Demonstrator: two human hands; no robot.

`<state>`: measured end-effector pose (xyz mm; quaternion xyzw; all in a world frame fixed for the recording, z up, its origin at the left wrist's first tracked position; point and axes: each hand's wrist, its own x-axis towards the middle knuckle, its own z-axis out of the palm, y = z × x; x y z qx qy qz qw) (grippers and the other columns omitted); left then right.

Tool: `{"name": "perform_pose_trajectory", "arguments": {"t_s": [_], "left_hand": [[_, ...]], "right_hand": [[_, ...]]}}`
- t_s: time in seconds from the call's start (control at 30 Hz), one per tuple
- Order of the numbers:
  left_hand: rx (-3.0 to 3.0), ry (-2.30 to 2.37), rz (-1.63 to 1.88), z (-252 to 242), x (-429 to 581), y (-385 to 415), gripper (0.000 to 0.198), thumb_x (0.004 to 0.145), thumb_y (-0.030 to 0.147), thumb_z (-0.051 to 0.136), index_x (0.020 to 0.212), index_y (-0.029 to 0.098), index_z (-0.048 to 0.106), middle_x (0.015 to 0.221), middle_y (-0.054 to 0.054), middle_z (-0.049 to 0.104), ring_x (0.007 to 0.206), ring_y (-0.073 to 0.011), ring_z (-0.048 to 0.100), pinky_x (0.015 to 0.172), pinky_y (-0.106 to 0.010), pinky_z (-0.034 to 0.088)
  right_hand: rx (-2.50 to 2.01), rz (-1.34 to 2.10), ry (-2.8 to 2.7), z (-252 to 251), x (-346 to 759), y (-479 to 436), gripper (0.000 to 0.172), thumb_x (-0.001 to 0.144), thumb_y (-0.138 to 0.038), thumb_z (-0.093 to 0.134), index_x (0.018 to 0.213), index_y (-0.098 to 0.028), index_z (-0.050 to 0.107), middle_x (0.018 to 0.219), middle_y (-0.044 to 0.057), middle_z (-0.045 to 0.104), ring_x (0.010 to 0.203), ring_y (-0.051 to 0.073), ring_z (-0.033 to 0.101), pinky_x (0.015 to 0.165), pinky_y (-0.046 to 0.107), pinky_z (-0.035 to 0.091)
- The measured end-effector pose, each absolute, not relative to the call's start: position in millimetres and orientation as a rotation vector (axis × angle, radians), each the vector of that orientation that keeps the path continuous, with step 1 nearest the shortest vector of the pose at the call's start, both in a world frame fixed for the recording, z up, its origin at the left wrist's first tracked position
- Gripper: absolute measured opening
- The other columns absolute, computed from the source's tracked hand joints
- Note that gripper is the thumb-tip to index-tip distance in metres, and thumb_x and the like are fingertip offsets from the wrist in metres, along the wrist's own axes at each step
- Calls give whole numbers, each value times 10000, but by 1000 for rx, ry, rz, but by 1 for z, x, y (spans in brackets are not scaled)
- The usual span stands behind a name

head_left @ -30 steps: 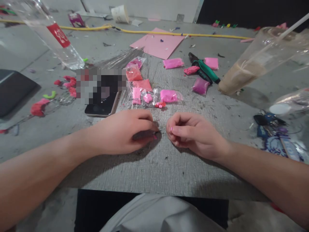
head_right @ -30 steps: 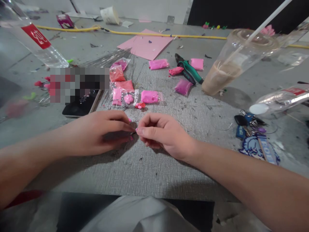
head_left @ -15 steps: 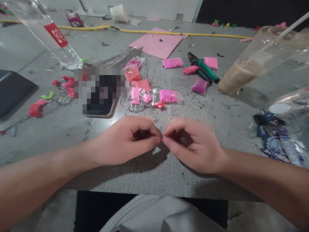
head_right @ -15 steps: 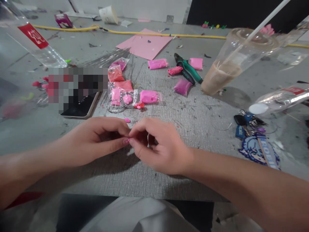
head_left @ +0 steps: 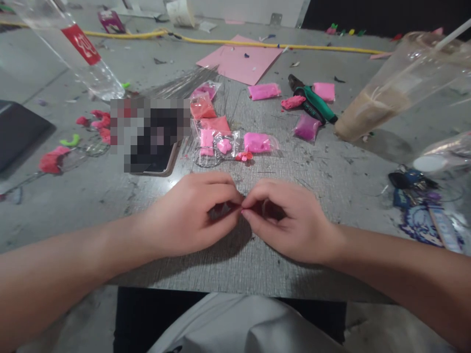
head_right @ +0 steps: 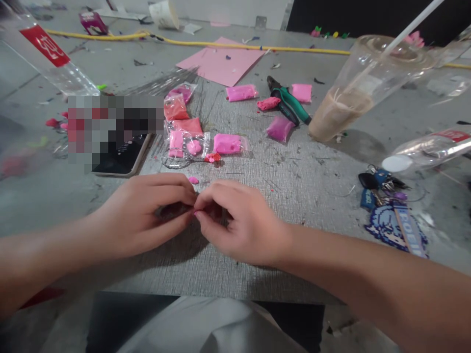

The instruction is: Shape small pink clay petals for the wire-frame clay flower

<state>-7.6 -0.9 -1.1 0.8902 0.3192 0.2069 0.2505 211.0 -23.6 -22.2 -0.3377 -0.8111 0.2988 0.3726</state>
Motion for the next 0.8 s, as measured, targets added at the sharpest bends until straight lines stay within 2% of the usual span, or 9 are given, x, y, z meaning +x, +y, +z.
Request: {"name": "perform_pose_trajectory", "arguments": {"t_s": [0.1,0.2,0.37,0.57,0.8], "left_hand": [[2524,843,614,-2,-10,-1,150,934,168,578,897,148,722,863,-51,687,754,-142,632,675,-258,481],[2508,858,626,-1,-10,0,153,949,180,580,892,158,720,843,-43,683,733,-138,624,669,-261,476],[2389,907,596,0,-10,2,153,941,178,590,835,169,700,768,-19,672,714,-134,618,666,-258,464],[2523,872,399,-2,-20,21,176,952,252,610,1039,180,745,939,-64,683,839,-181,645,762,-296,484],[2634,661,250,-9,-25,29,214,978,239,595,1099,193,766,1052,-93,674,882,-199,658,787,-318,522]], "right_hand": [[-887,872,-2014,-21,213,-22,105,879,-85,639,924,-178,654,785,-8,627,638,90,547,562,220,438],[-912,899,-1993,-21,214,-22,131,889,-84,622,967,-172,679,810,3,649,628,87,557,553,218,448],[-912,932,-1978,-23,215,-23,174,940,-85,560,981,-178,701,823,12,699,682,105,630,629,244,511],[-1014,1055,-1892,-24,217,-24,120,932,-126,580,948,-177,687,764,-7,668,618,101,612,560,243,479],[-1039,1163,-1847,-27,217,-23,98,953,-161,577,970,-190,669,741,-10,657,610,107,598,520,235,437]]}}
